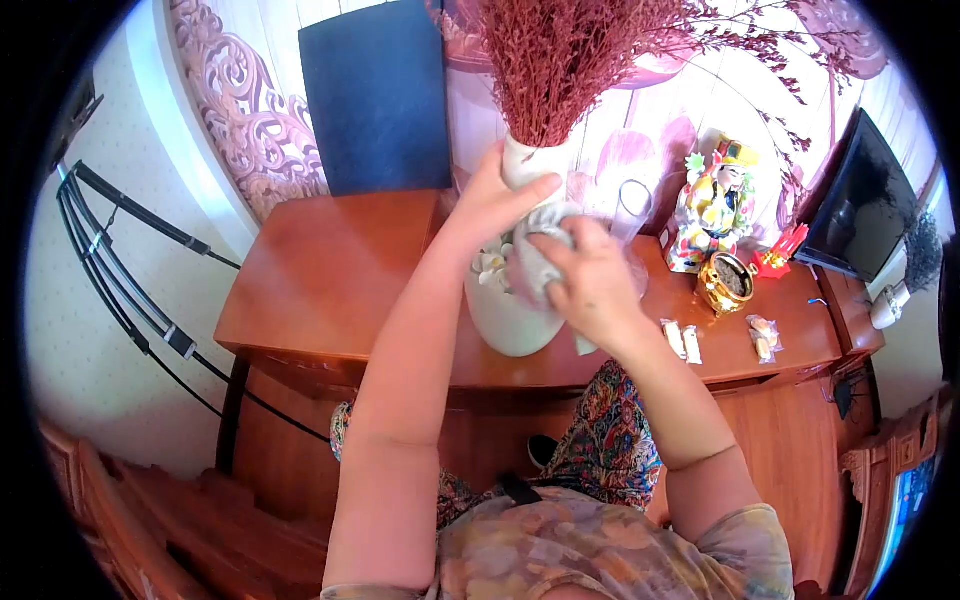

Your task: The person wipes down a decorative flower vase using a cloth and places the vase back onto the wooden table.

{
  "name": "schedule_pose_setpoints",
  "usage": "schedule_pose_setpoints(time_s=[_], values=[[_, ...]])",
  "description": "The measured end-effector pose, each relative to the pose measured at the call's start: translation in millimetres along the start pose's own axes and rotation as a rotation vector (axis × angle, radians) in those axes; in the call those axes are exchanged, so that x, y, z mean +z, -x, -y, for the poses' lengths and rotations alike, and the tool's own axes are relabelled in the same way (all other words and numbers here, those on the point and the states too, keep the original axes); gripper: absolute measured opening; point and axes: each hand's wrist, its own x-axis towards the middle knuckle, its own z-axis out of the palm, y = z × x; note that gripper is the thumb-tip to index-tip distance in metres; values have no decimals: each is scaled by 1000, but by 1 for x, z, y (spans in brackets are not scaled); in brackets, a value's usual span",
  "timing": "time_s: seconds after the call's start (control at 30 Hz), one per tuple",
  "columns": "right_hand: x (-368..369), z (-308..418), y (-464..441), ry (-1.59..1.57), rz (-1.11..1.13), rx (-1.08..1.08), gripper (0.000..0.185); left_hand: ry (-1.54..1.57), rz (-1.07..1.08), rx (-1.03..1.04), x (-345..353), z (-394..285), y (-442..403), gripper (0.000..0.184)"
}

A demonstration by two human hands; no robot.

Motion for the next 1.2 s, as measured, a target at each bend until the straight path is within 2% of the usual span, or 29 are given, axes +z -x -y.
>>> schedule_pose_setpoints(time_s=[0.07, 0.13, 0.3, 0.43, 0.53, 0.73, 0.8, 0.87, 0.97, 1.0, 1.1, 1.13, 1.2], values=[[2, 3, 0, 60, 80, 42, 43, -64, 35, 50, 5, -4, -3, 57], [-5, -1, -3, 97, 113, 28, 40, -152, -77, 50, 6, 0, -3, 54], [-27, -26, -14, 269, 173, 18, 31, -140, -49, 80, 4, 0, 0, 57], [-28, -14, -8, 100, 56, 0, 34, -105, -66, 98, 5, 1, 1, 57], [-3, -5, 3, 76, 107, -33, 35, -117, -68, 42, 7, -14, 6, 58], [-24, -29, -11, 115, 143, -74, 36, -163, -72, 36, 4, 0, -2, 58], [-34, -37, -9, 323, 195, 36, 29, -155, -81, 43, 3, 4, -2, 57], [-40, -47, -4, 294, 165, 93, 28, -147, -83, 39, 2, 6, 0, 57], [-46, -60, -6, -10, -22, 349, 29, -130, -64, 23, 5, -2, 2, 57], [-44, -64, -7, -5, -27, 355, 29, -144, -66, 17, 6, -12, 6, 57], [-25, -84, -12, -378, -192, 363, 29, -150, -62, 5, 7, -15, 7, 57], [-12, -83, -15, -906, -331, 476, 27, -142, -66, -6, 6, -15, 7, 56], [-19, -70, -9, -1350, -463, 710, 22, -162, -78, -29, 6, -14, 8, 56]])
